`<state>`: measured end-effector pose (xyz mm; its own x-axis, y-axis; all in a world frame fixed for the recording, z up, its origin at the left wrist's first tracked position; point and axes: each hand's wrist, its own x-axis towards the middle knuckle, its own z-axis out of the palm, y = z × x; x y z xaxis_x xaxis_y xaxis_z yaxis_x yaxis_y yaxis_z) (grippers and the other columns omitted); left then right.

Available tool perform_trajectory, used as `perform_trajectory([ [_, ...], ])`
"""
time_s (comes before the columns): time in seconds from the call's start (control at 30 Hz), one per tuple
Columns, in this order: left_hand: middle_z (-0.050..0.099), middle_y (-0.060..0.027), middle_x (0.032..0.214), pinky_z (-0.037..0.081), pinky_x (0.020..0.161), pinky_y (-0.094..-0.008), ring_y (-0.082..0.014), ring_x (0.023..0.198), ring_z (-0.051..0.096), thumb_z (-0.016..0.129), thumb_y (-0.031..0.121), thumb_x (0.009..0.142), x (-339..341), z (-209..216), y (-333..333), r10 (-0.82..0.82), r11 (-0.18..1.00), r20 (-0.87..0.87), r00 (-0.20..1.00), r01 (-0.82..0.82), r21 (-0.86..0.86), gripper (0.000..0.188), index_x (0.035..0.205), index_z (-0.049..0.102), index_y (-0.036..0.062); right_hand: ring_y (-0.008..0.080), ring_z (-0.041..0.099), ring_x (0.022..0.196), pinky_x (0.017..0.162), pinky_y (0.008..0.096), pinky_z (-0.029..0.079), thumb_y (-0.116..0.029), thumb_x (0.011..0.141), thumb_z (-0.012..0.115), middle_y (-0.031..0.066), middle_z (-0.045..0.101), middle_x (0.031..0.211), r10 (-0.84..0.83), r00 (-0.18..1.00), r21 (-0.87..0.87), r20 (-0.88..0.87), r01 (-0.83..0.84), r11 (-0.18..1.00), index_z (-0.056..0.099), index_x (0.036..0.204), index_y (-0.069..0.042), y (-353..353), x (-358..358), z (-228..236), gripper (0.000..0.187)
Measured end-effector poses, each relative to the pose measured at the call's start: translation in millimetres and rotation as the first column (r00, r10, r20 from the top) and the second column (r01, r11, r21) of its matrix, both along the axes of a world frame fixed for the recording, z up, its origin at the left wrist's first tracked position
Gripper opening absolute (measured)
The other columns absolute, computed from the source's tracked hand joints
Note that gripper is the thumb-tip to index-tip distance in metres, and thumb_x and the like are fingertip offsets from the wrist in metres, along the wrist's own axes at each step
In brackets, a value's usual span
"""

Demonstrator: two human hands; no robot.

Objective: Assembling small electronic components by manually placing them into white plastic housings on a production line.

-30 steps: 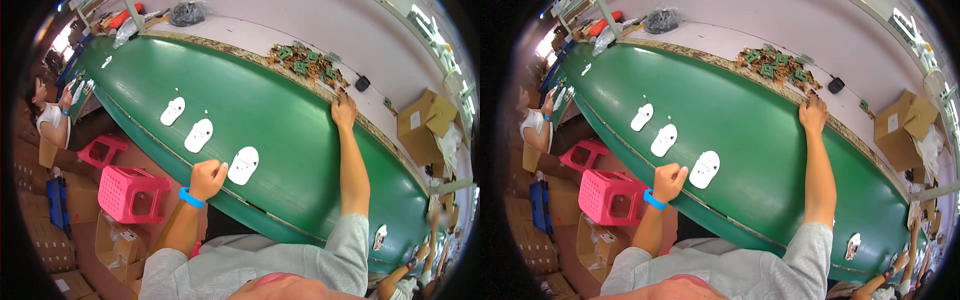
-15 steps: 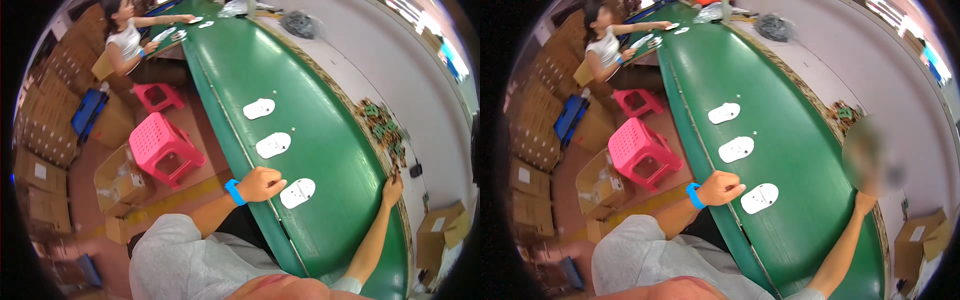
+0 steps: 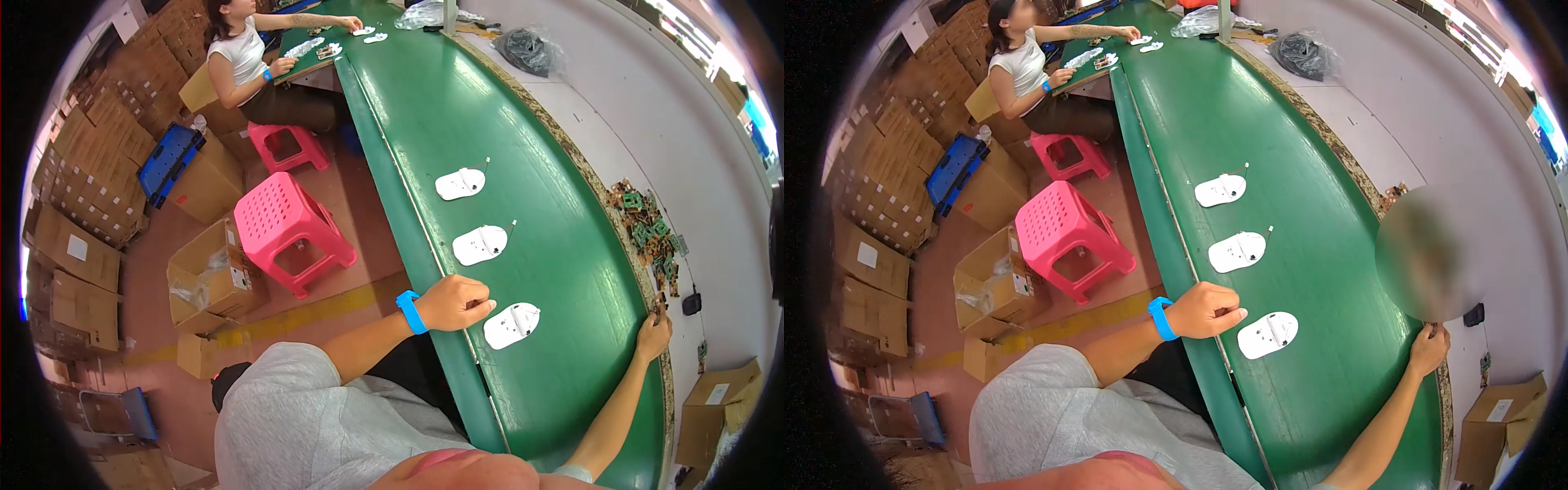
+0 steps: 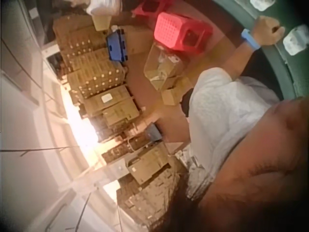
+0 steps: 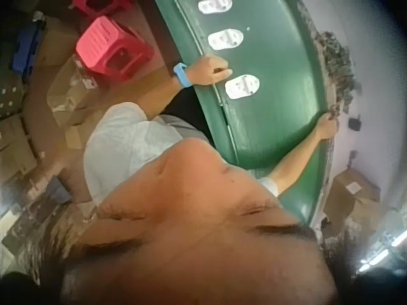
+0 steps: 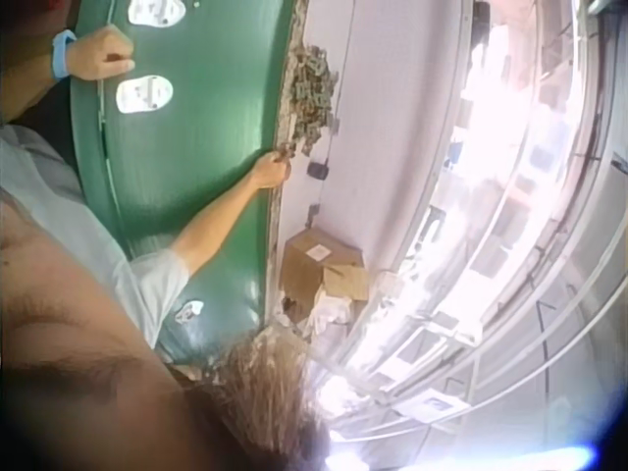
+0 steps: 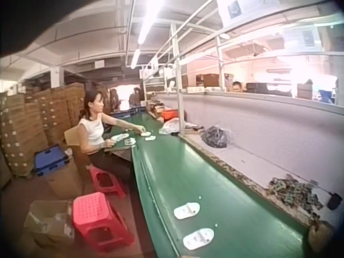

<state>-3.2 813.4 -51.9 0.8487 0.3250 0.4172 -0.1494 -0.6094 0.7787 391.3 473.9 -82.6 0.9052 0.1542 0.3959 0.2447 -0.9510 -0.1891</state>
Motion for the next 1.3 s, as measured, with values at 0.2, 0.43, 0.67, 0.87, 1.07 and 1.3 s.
perform_trajectory([
  [0.2,0.045,-0.0022,0.057,0.036,0.051,-0.0347,-0.0205,0.05,0.039,0.065,0.013,0.091,3,2,-1,-0.031,1.0,-0.034,0.999,0.031,0.002,0.034,0.065,0.045,0.0059,0.0351,0.064,0.11,0.095,0.0402,0.051,-0.018,0.094,0.056,0.0142,0.069,0.124,0.064,0.997,0.001,0.052,-0.064,0.998,0.069,0.131,-0.011,-21,15,-18,0.04],
  [0.43,0.046,-0.0025,0.057,0.036,0.051,-0.0336,-0.0201,0.05,0.038,0.066,0.011,0.09,4,5,1,-0.053,0.999,-0.044,0.998,0.054,0.004,0.032,0.065,0.046,0.0045,0.0358,0.063,0.112,0.095,0.0405,0.05,-0.021,0.094,0.055,0.014,0.068,0.125,0.102,0.984,0.027,0.148,-0.107,0.994,0.068,0.132,-0.012,-32,29,-34,0.042],
  [0.67,0.05,-0.0027,0.057,0.036,0.05,-0.0316,-0.0185,0.05,0.038,0.068,0.011,0.087,3,6,0,-0.071,0.996,-0.083,0.994,0.066,-0.054,0.029,0.065,0.05,0.0031,0.0354,0.063,0.111,0.095,0.0402,0.051,-0.014,0.091,0.056,0.0145,0.069,0.125,0.113,0.965,0.04,0.234,-0.126,0.991,0.069,0.132,-0.011,-39,34,-36,0.043],
  [0.87,0.051,-0.0032,0.054,0.038,0.049,-0.0326,-0.0189,0.048,0.039,0.068,0.014,0.085,3,-2,2,-0.076,0.993,-0.022,0.997,0.073,-0.093,0.031,0.061,0.052,0.0044,0.0337,0.064,0.111,0.094,0.0393,0.051,-0.015,0.091,0.056,0.0136,0.069,0.125,0.153,0.959,0.111,0.238,-0.184,0.977,0.068,0.132,-0.01,-50,21,-32,0.044],
  [1.07,0.05,-0.0028,0.054,0.037,0.05,-0.0321,-0.0189,0.049,0.039,0.068,0.013,0.085,4,-3,4,-0.093,0.993,0.031,0.995,0.095,-0.075,0.03,0.062,0.051,0.0041,0.0305,0.065,0.107,0.091,0.0363,0.052,-0.005,0.089,0.057,0.013,0.069,0.123,0.342,0.915,0.145,0.214,-0.376,0.915,0.068,0.132,-0.008,-42,-32,8,0.045],
  [1.3,0.049,-0.0024,0.057,0.036,0.05,-0.0318,-0.0184,0.05,0.039,0.067,0.012,0.086,0,-8,2,-0.033,0.999,0.029,0.999,0.033,0.0,0.027,0.065,0.052,0.0035,0.0318,0.063,0.103,0.09,0.0393,0.052,0.003,0.083,0.063,0.0149,0.067,0.115,0.581,0.78,-0.01,0.233,-0.595,0.804,0.068,0.122,0.0,-29,-162,83,0.039],
])
